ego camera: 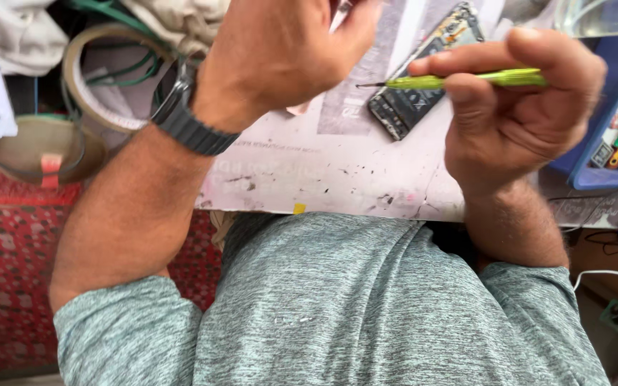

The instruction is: The person uses a green precision screwdriver to manipulate small components on a disassembled smartphone, then uses a blue toothbrush to clean the battery and the phone's internal frame.

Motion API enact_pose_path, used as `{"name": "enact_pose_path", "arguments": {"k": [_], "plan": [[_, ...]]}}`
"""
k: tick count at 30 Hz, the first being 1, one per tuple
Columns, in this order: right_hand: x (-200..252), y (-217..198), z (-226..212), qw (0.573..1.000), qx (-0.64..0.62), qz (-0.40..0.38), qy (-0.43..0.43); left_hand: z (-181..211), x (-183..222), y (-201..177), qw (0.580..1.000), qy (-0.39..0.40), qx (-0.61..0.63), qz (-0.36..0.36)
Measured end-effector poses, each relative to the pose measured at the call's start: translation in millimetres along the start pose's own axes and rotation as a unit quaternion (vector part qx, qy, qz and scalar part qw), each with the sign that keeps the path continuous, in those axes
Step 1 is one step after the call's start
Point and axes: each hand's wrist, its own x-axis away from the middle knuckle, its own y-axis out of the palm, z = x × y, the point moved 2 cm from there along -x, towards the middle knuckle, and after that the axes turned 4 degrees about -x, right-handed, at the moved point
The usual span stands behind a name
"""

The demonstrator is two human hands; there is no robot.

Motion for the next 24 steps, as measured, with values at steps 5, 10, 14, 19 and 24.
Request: {"name": "enact_pose_path", "arguments": {"k": [5,10,14,19,24], "plan": [[24,-34,15,0.987,-0.081,0.137,-0.002,19,-3,3,0.974,-0.013,0.173,-0.149],[45,-35,24,0.973,-0.114,0.196,0.040,19,-5,18,0.955,-0.027,0.231,-0.183],[45,-30,24,0.975,-0.114,0.187,0.049,16,-3,21,0.952,-0.027,0.237,-0.190],[41,-28,29,0.978,-0.106,0.176,0.047,14,-2,22,0.955,-0.020,0.234,-0.183],[43,-28,32,0.977,-0.107,0.177,0.049,12,0,22,0.958,0.003,0.232,-0.167]]}}
